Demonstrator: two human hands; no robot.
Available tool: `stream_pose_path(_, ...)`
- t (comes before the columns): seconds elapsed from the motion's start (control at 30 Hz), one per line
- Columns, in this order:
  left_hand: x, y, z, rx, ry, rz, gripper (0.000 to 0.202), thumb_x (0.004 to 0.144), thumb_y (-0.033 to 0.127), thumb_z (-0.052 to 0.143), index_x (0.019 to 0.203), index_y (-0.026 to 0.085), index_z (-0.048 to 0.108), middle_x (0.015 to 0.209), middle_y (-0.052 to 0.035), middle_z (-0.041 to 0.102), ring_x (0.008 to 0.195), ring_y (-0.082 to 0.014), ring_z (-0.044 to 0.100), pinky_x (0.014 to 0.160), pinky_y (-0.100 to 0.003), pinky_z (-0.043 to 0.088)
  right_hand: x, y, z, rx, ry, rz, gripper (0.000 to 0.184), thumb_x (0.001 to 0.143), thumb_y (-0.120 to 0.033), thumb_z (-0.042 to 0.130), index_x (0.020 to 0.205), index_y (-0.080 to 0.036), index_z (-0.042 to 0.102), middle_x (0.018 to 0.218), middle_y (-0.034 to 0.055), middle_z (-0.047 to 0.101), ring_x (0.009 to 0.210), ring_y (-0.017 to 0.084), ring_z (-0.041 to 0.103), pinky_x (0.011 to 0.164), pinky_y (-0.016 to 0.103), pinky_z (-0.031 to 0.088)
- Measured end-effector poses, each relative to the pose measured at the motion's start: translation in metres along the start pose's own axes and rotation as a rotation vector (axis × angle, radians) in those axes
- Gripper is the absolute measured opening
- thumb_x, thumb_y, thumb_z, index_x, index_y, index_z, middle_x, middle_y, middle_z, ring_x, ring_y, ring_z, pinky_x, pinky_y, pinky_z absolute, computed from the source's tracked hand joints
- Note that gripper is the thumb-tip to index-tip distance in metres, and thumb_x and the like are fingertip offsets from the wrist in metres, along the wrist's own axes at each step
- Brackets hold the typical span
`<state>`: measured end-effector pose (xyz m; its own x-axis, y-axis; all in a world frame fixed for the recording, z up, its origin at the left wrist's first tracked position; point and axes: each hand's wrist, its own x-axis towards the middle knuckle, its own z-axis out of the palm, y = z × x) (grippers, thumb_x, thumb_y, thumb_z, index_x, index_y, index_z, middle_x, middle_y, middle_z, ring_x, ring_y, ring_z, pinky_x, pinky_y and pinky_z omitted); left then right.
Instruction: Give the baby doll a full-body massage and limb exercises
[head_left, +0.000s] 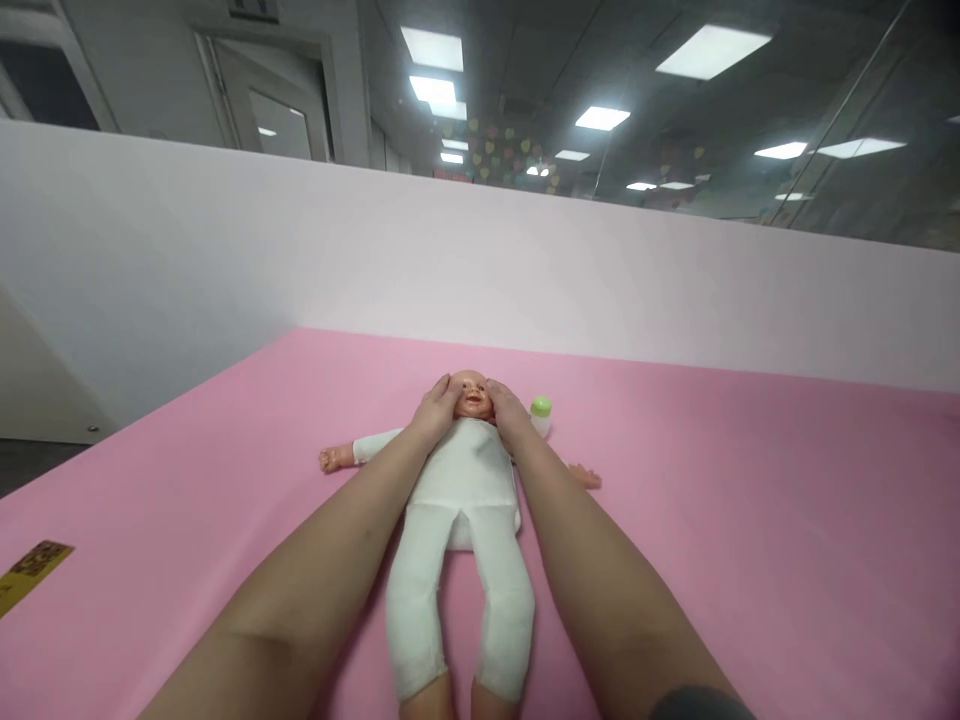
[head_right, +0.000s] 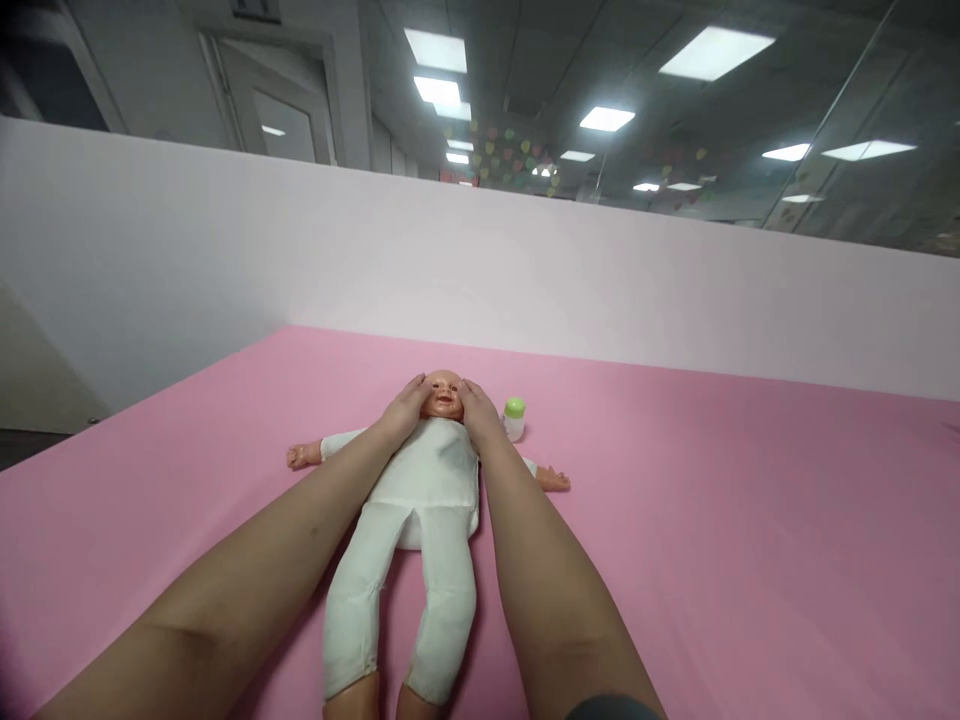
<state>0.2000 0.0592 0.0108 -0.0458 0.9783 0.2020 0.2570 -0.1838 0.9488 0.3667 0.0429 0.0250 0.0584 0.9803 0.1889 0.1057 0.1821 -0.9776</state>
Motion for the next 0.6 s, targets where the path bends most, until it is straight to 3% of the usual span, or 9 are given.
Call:
stream_pose_path(0.2,0.008,0.002,-0.009,0.038,-0.012,-0.142,0.070,0.088,0.072,0.058,0.140,0.025,0.058,0.131,-0.0143,0.072,0.113,-0.0308,0.070,0.093,-0.040,0.052,0.008,0.002,-0.005,-0.024,0.023,0.072,0.043,0.090,-0.061,0.061,0.113,-0.026,0.069,0.107,0.0018,0.074,0.101,0.023,0.067,0.091,0.035,0.055)
stream_pose_path(0.33,0.007,0.004,-0.006,0.039,0.002,-0.176,0.073,0.083,0.070,0.066,0.138,0.024,0.055,0.122,-0.0145,0.074,0.099,-0.0296,0.073,0.080,-0.037,0.054,0.008,0.000,-0.002,-0.031,0.049,0.057,0.042,0.086,-0.061,0.068,0.108,-0.025,0.066,0.103,0.0022,0.073,0.101,0.024,0.067,0.090,0.035,0.055)
stream_pose_path(0.6,-0.002,0.008,0.001,-0.162,0.027,-0.144,0.066,0.079,0.055,0.079,0.134,0.024,0.060,0.131,-0.0129,0.070,0.106,-0.0280,0.073,0.087,-0.036,0.056,0.004,0.007,0.004,0.031,0.063,0.020,0.057,0.076,-0.054,0.081,0.123,-0.026,0.064,0.123,0.0048,0.070,0.113,0.026,0.066,0.096,0.036,0.055)
